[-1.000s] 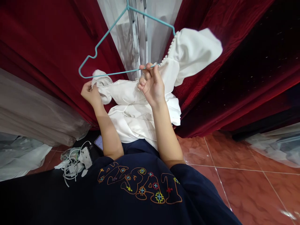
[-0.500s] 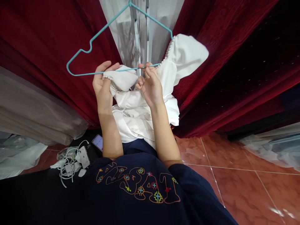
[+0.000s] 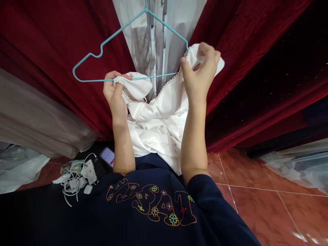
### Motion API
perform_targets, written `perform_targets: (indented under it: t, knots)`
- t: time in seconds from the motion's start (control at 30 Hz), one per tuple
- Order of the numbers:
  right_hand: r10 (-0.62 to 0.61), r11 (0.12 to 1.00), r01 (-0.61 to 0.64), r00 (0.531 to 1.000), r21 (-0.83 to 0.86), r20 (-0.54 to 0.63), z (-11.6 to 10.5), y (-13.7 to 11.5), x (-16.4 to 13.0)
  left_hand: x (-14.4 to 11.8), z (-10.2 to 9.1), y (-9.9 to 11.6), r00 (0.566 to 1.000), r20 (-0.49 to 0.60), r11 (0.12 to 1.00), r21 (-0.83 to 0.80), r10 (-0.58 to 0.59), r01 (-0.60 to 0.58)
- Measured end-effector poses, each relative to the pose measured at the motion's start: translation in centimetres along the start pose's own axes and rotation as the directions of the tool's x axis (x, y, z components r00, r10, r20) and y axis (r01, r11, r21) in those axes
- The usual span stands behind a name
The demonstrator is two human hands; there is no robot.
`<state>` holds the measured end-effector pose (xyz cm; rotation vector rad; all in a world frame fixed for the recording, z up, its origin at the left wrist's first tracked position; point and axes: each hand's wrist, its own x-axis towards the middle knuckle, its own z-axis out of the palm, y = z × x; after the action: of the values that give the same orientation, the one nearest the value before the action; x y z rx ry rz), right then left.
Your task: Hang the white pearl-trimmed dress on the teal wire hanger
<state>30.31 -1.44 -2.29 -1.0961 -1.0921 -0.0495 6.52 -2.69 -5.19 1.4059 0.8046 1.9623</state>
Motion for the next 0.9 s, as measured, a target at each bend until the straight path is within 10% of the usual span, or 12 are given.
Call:
perform_targets:
  t: [0.3,0.57,0.7,0.9]
  knots:
    - [0.027,0.999,-0.027,0.999,0.02,0.017,0.8,1.7,4.1,1.2,-0.9,-1.2,0.998,0.053,0.999,-0.031,0.044,-0.042]
    - [0.38,0.925,-0.36,0.891,0.123,-0.247,-2.5,4.4,2.0,1.0,-0.9,-1.2,0.993,0.082,0.989,-0.127,0.08,-0.07]
    - [0.506,0.816,-0.451,0.859,0.361,-0.071,-0.5,3.3,-2.5,0.5,-0.5,-1.2,1.0,0.007,0.999,-0.016,-0.028,0.028]
    - [0.348,0.62,-0.579,0.807,0.529,0.477,1.7,0.0,-4.5,0.0,-0.4,-1.4,0.998,0.049,0.998,-0.059,0.036,-0.033]
